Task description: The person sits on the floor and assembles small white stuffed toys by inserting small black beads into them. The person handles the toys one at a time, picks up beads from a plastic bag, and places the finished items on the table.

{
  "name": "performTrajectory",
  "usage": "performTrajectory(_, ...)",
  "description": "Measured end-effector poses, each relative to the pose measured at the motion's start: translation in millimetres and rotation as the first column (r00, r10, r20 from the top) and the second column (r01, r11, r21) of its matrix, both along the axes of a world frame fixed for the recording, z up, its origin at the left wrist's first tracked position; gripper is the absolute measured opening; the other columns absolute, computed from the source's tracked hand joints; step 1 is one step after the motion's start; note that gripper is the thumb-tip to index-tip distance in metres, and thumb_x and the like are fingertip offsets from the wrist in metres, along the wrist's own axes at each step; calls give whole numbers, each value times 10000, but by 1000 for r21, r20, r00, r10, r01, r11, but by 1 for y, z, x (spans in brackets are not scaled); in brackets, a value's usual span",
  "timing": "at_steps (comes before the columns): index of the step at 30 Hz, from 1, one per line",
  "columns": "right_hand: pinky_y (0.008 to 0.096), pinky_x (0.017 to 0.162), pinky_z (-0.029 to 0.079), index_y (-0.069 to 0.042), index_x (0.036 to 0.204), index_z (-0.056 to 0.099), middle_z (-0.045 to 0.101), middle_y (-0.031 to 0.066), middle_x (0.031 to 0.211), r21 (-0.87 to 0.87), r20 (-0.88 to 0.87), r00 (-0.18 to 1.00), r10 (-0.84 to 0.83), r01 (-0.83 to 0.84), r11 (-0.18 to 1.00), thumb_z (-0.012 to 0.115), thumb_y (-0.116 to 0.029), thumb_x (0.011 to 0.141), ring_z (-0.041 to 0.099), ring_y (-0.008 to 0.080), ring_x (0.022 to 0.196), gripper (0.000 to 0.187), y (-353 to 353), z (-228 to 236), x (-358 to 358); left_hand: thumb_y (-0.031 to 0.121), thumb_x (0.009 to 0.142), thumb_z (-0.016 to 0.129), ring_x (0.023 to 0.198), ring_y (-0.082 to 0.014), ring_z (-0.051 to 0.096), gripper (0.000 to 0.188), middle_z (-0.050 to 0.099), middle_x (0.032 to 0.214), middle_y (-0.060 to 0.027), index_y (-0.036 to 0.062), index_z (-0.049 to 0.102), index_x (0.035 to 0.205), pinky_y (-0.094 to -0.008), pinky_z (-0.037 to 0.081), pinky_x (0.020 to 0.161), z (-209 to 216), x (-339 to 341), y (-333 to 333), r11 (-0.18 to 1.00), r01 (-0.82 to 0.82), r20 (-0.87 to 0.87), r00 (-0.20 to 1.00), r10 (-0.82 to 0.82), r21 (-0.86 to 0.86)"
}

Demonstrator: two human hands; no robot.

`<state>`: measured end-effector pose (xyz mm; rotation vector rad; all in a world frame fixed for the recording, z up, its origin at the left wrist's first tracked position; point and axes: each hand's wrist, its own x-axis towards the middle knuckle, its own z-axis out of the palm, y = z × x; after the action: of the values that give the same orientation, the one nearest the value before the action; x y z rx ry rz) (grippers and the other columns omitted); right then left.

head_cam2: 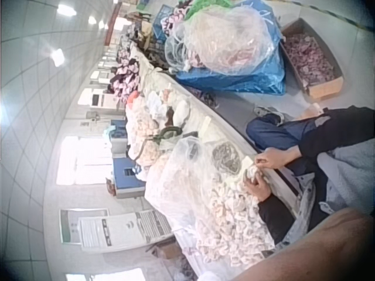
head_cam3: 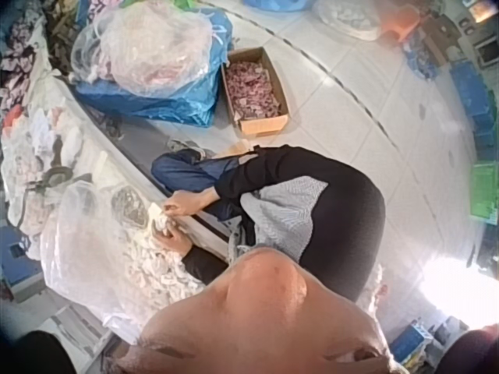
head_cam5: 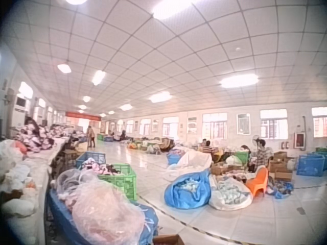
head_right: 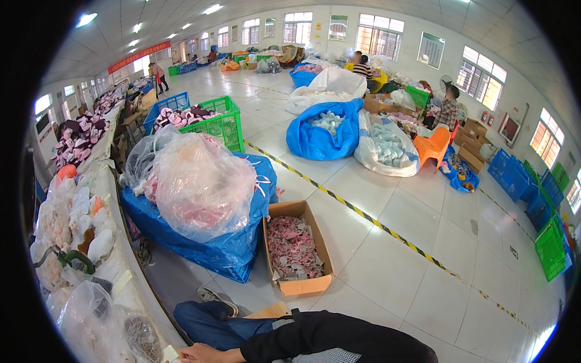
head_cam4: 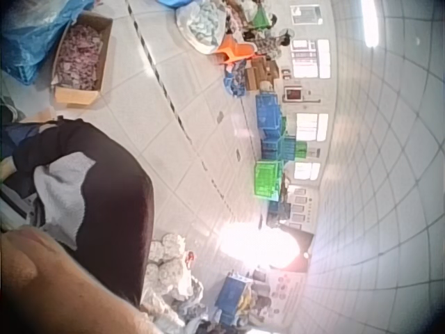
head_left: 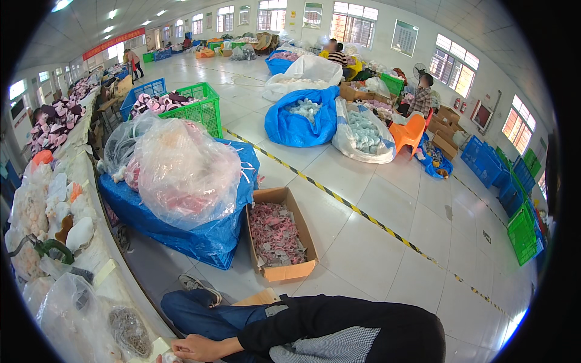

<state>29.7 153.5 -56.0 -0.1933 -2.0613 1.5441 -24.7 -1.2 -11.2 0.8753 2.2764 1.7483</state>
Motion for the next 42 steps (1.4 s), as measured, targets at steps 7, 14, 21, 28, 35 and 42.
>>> performTrajectory(7, 445, 596, 486, -62, 966, 694, 699, 169, 771, -26, 5, 1000, 21, -21, 999, 638, -353, 1010, 673, 359, 663, 300, 0, 3, 4, 298, 1089, 571, 572, -119, 435, 424, 572, 797, -64, 34, 554, 1419, -325, 371, 511, -2, -2, -1, 998, -46, -62, 997, 44, -36)
performTrajectory(14, 433, 593, 485, -68, 983, 700, 702, 155, 773, -12, 3, 1000, 16, -16, 1000, 631, -353, 1016, 670, 344, 655, 295, -1, 4, 7, 278, 1058, 636, 658, -161, 578, 489, 645, 934, -134, 29, 500, 1457, -306, 463, 562, -7, -5, -4, 994, -10, -109, 994, -2, -109)
performTrajectory(21, 416, 590, 485, -72, 1018, 701, 707, 137, 789, -20, -44, 996, 80, -81, 997, 604, -341, 1046, 660, 311, 631, 288, -3, -1, 6, 288, 1039, 662, 805, -234, 637, 559, 625, 1214, -222, 0, 460, 1474, -370, 524, 640, 4, 3, -3, 981, -149, 5, 988, 151, -122)
performTrajectory(28, 418, 588, 481, -76, 1030, 698, 703, 140, 786, -17, -33, 994, 104, -105, 994, 613, -332, 1040, 651, 318, 627, 270, -3, -5, 5, 303, 1022, 682, 958, -262, 637, 584, 605, 1284, -230, 16, 464, 1481, -390, 543, 755, 23, 9, 2, 989, -102, 213, 969, 124, -112)
performTrajectory(35, 427, 591, 478, -81, 1034, 692, 692, 134, 774, 19, 37, 993, 112, -112, 993, 638, -340, 1018, 653, 322, 638, 264, -4, -8, 5, 252, 1017, 678, 942, -237, 642, 546, 611, 1284, -196, 13, 480, 1466, -348, 550, 742, 4, 1, -4, 996, -85, 165, 982, 89, -32)
performTrajectory(42, 433, 597, 484, -94, 1031, 699, 691, 128, 764, -9, -23, 994, 107, -107, 994, 647, -345, 1012, 660, 326, 653, 257, -5, -4, 8, 276, 1037, 653, 926, -231, 633, 495, 624, 1245, -180, 12, 520, 1434, -356, 536, 720, -12, -8, -10, 999, -54, 136, 989, 54, -10)
